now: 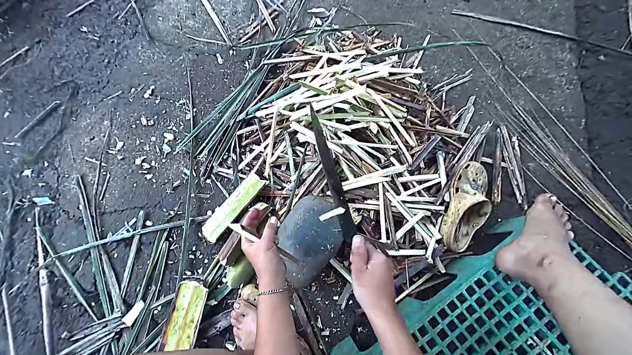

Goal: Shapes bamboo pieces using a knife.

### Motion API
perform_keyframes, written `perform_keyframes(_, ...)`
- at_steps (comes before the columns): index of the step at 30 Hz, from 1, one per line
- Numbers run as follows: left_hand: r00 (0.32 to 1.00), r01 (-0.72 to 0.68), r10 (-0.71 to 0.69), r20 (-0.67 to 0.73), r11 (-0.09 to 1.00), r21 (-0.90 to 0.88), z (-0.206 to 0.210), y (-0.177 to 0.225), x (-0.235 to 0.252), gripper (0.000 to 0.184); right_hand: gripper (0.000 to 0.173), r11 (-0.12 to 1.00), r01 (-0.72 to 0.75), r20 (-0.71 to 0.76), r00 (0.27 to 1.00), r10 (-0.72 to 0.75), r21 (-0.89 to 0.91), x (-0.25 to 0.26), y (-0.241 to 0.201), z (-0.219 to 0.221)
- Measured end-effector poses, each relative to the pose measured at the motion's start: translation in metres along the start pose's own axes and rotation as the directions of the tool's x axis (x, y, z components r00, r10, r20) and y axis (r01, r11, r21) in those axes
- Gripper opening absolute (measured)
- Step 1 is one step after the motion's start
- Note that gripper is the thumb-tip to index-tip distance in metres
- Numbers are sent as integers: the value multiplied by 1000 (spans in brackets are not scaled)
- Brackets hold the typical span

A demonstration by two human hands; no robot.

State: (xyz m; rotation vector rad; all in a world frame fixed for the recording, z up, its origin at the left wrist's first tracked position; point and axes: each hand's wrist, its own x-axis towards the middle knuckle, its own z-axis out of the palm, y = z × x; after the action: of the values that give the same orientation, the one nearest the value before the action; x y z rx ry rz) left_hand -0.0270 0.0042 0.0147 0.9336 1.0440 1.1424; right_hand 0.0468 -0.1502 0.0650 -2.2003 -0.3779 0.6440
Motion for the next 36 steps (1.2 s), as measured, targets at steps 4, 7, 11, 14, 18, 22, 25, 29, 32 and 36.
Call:
perform_keyframes(4,986,-27,29,162,1000,-12,12,2,-5,52,67,968,-186,232,947,222,-168,22,13,6)
perform_keyframes(7,969,-39,37,244,999,3,12,9,-12,55,59,996,-74,102,992,80,-57,8,10,-1)
perform_keyframes(11,969,-15,13,247,1000,8,9,1,-21,51,62,975,-187,126,971,201,-115,0,48,19)
perform_keyframes(14,960,-28,12,278,998,54,13,1,-17,52,67,952,-252,203,937,285,-172,14,54,23)
perform_keyframes(18,967,21,-52,248,992,125,5,-5,-20,48,59,956,-278,142,946,290,-99,1,49,15)
perform_keyframes(22,954,69,-96,285,992,105,4,-9,-16,36,63,929,-321,2,945,326,182,4,58,15)
perform_keyframes(25,926,44,-84,368,992,117,8,-5,-15,32,61,903,-240,-154,938,310,356,4,61,10)
perform_keyframes(29,884,80,-100,457,995,63,18,-8,-14,37,49,900,54,-397,908,136,432,0,49,3)
perform_keyframes(32,838,56,-67,541,998,36,17,-27,-12,33,39,942,-252,-51,962,269,222,-26,-67,-66)
perform_keyframes(36,790,6,-38,612,999,54,7,-48,-14,26,27,979,-150,-12,988,153,141,-42,-128,-89)
